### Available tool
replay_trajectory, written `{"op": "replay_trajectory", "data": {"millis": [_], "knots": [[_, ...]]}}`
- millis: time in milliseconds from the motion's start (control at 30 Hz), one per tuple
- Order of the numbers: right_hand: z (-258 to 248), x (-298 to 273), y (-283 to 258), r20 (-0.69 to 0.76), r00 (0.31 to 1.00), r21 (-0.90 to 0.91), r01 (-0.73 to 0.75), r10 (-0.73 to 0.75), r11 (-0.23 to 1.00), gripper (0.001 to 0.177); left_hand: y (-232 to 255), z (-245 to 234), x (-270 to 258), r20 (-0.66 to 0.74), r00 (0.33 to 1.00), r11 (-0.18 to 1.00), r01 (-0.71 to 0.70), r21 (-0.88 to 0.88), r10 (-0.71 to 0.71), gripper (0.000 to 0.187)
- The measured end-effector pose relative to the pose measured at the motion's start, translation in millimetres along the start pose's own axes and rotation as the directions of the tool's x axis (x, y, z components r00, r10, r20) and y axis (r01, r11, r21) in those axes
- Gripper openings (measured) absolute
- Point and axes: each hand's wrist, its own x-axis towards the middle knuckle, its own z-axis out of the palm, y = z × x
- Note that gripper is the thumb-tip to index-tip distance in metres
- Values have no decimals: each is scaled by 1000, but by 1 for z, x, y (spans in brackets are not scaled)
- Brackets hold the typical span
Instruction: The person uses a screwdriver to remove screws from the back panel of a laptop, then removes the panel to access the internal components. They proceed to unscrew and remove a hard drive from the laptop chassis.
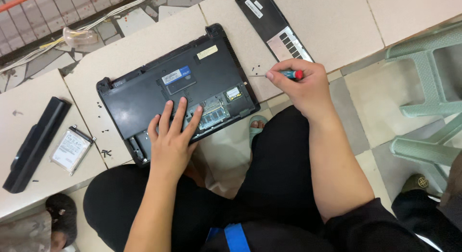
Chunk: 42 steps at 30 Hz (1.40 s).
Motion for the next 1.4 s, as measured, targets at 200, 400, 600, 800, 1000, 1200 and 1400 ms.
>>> {"op": "replay_trajectory", "data": {"millis": [200,400,600,800,1000,1200,1400], "knots": [[3,1,32,-67,998,7,18,-17,1000,15,-3,-4,0,73,997,1000,-4,31,2,124],[6,3,45,-130,981,74,155,-144,985,38,-12,-23,-1,97,993,998,-62,16,60,115],[28,-14,20,-178,974,221,179,-140,959,63,-27,-63,2,51,992,993,-112,-36,113,101],[49,-24,-20,-160,983,391,147,-90,909,66,-36,-89,17,90,991,990,-88,-114,99,88],[49,-15,-27,-185,977,403,174,-106,898,65,-44,-104,30,158,986,984,-24,-175,52,85],[49,-11,-63,-50,999,195,17,-8,981,69,-46,-119,36,177,970,966,-125,-226,167,92],[51,-2,-61,127,961,-141,264,-247,954,59,-48,-117,37,197,967,968,-113,-225,159,93]]}}
